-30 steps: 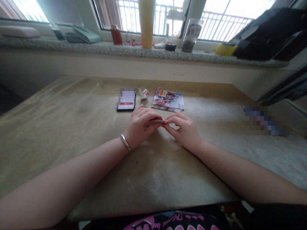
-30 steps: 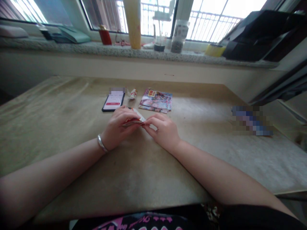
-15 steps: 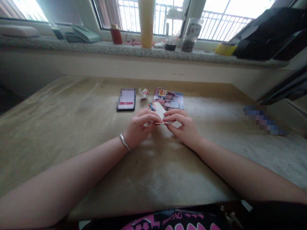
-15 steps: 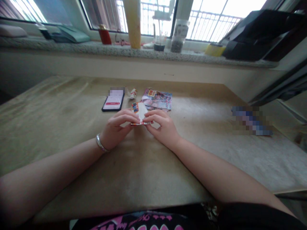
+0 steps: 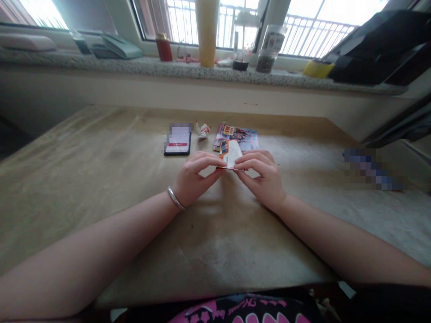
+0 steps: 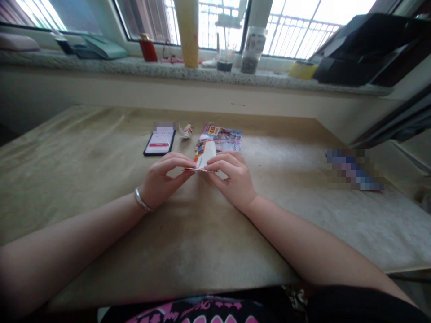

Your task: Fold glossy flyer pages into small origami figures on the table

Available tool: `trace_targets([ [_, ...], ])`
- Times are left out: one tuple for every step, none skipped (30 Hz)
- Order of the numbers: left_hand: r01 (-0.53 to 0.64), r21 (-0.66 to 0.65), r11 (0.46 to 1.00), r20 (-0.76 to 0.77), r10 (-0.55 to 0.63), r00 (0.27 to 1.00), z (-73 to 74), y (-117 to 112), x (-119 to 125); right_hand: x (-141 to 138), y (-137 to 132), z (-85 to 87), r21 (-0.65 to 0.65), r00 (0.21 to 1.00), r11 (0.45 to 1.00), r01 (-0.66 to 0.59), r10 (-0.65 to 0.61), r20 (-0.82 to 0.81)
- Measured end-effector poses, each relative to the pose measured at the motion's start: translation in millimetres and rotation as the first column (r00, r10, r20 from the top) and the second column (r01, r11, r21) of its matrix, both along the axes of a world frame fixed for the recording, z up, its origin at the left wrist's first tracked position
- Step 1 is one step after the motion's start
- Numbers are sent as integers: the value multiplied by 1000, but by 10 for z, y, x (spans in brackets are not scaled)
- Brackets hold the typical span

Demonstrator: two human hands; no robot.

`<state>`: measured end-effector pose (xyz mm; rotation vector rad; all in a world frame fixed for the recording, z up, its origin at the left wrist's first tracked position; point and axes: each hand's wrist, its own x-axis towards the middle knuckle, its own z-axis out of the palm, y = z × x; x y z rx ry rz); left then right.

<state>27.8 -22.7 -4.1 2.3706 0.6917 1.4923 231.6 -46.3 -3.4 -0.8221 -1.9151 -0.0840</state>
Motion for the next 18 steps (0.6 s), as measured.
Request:
trace_targets([
  [-7,-2,1000,2,7,1000,5,-4,0,1,-2,1,4,1000,1000,8,-8,8],
  [-9,-1,1000,4,9,1000,9,-7,0,2,-4,1,7,1000,1000,17,-17,13],
  [-9,4,1000,6,9,1000,12,-11,0,3,-4,1,10,1000,1000,23,-23,19],
  [-10,11,1000,7,9,1000,14,-14,-1,3,-4,1,13,999,1000,27,-28,23],
  [-12,18,1000,10,12,1000,15,-17,-1,3,-3,2,15,999,999,29,-29,27],
  [-14,22,1000,14,14,1000,15,-20,-1,2,-2,2,19,999,999,29,-29,30],
  [-14,24,1000,19,13,1000,14,-22,0,2,-2,3,24,999,999,27,-28,29],
  [-9,24,1000,24,9,1000,13,-24,0,2,-3,5,30,999,999,24,-25,27],
  [-2,24,1000,29,2,1000,11,-25,1,2,-5,8,35,1000,999,20,-21,22],
  [6,26,1000,35,-7,999,9,-26,2,3,-9,12,41,1000,999,15,-16,15],
  [13,28,1000,42,-14,999,7,-27,2,5,-13,15,45,1000,999,12,-12,6],
  [17,29,999,49,-19,999,4,-28,3,7,-17,19,48,1000,999,9,-9,-4],
  [21,29,999,54,-22,998,2,-30,4,8,-22,23,49,1000,999,6,-5,-11],
  [23,26,999,57,-24,998,1,-32,5,9,-25,27,48,1000,999,4,-3,-16],
  [24,22,999,58,-25,998,0,-35,7,10,-28,30,47,1000,999,2,-2,-20],
  [24,16,1000,54,-25,998,0,-39,10,8,-30,33,45,1000,999,3,-2,-20],
  [23,11,1000,50,-23,998,1,-44,14,6,-32,36,44,1000,999,4,-3,-20],
  [19,9,1000,44,-19,999,3,-49,18,3,-34,39,43,1000,999,6,-5,-17],
])
